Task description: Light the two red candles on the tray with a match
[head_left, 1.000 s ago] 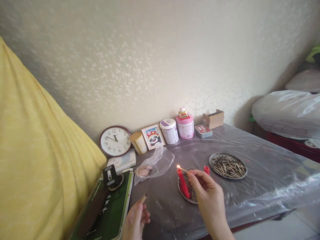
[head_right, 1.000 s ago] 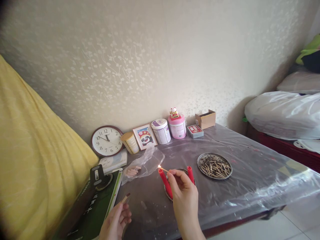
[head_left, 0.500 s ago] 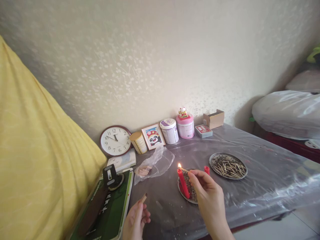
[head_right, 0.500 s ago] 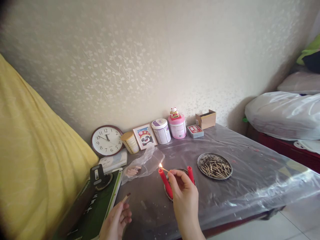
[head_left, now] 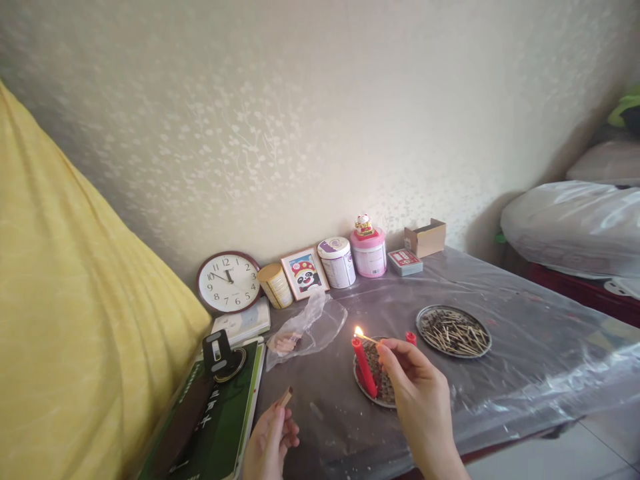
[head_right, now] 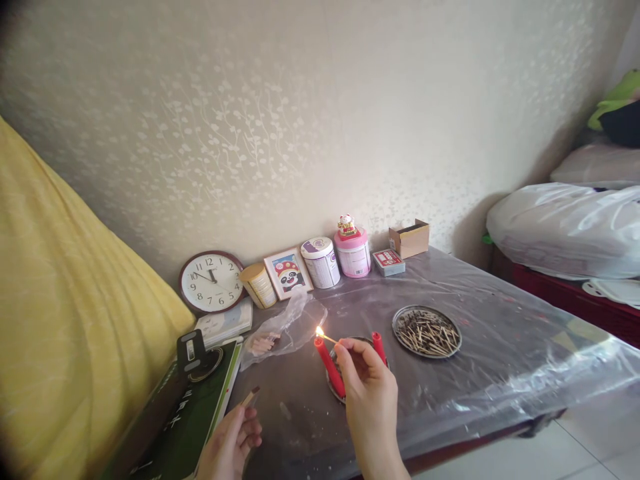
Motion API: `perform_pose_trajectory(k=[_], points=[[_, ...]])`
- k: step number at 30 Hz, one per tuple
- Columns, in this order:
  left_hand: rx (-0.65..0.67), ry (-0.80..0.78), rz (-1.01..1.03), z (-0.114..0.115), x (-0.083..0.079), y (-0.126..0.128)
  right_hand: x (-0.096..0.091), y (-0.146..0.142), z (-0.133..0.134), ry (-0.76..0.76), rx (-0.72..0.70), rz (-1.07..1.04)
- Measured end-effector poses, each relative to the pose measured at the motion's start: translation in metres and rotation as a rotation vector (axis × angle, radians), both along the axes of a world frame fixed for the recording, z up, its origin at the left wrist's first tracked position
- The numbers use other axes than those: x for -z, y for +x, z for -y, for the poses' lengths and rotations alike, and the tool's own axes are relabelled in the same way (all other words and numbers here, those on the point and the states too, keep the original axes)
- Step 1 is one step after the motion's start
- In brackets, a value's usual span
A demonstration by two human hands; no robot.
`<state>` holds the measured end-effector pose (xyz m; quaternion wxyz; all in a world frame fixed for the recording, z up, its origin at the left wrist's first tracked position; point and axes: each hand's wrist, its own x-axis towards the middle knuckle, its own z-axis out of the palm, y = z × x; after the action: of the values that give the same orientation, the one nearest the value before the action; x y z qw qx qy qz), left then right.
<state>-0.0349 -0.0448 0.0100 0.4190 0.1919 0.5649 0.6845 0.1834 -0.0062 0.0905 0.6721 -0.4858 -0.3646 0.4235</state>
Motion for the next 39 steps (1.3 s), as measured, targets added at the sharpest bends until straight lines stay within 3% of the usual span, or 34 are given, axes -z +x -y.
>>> perform_pose_trajectory(k=[9, 19, 39], points=[[-0.001, -0.017, -0.014, -0.001, 0.003, -0.003, 0.001, 0.029, -0.005, -0.009, 0.098, 0.017], [0.055, -0.061, 0.008, -0.003, 0.002, 0.001, 0.017, 0.082, -0.005, -0.111, 0.228, 0.332], [0.047, -0.084, -0.006, -0.004, -0.001, 0.002, 0.019, 0.078, -0.016, -0.081, 0.187, 0.335]])
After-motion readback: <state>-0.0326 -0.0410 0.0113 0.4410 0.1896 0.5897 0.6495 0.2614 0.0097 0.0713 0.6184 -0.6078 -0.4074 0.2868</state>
